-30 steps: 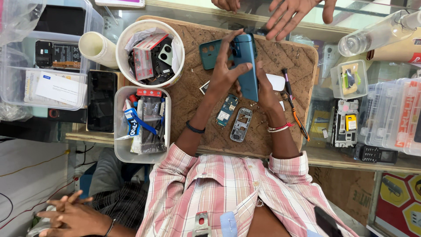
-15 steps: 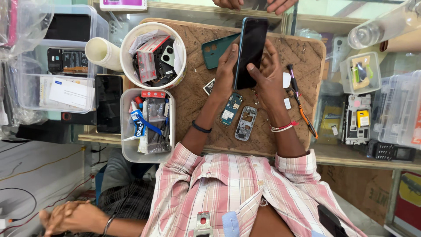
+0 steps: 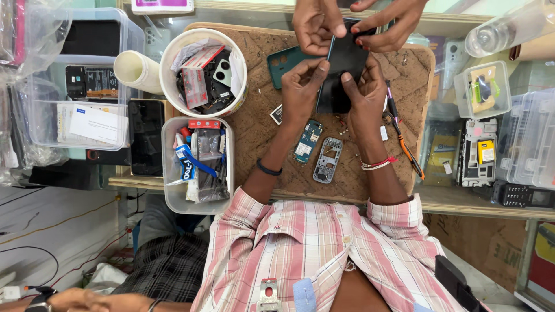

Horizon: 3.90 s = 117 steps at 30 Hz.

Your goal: The person handles a smartphone motherboard, then picks up a light blue smartphone and a dark green case. They repeatedly insert and remove the phone from the case, rotate the phone, and wipe the case interior with a white wipe. The person continues to handle the phone and case, occasionally wiping the case and phone surfaces.

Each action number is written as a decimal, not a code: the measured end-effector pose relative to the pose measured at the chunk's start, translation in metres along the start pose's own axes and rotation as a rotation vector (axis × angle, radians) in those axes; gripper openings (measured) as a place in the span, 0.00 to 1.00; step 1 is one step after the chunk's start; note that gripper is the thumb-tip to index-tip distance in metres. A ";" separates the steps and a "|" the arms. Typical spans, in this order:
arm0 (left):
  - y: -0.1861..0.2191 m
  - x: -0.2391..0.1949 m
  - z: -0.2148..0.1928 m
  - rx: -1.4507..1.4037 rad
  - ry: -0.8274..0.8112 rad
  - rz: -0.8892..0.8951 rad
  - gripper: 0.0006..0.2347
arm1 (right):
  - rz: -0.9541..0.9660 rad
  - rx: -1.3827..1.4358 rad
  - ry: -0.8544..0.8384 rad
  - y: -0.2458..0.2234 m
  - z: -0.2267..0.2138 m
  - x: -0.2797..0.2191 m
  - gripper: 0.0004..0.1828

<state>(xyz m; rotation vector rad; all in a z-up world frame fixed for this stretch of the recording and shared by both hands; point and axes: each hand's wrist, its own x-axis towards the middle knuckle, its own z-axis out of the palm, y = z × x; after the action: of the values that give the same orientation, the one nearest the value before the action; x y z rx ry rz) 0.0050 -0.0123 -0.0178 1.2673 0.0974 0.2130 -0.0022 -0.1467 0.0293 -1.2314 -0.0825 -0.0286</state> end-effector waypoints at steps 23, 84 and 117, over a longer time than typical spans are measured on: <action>0.017 -0.003 0.001 -0.200 -0.014 -0.004 0.11 | 0.426 0.550 -0.047 0.023 -0.029 0.012 0.12; -0.010 0.011 -0.024 -0.917 -0.533 -0.284 0.26 | 0.473 -0.357 -0.350 0.015 -0.030 -0.003 0.11; -0.002 0.014 -0.030 -0.343 0.142 0.009 0.30 | -0.480 -0.889 -0.412 -0.027 0.040 -0.030 0.28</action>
<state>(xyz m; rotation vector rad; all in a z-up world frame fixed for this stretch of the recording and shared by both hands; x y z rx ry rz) 0.0130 0.0178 -0.0274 0.9111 0.1698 0.3136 -0.0355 -0.1188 0.0656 -2.0647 -0.7909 -0.2500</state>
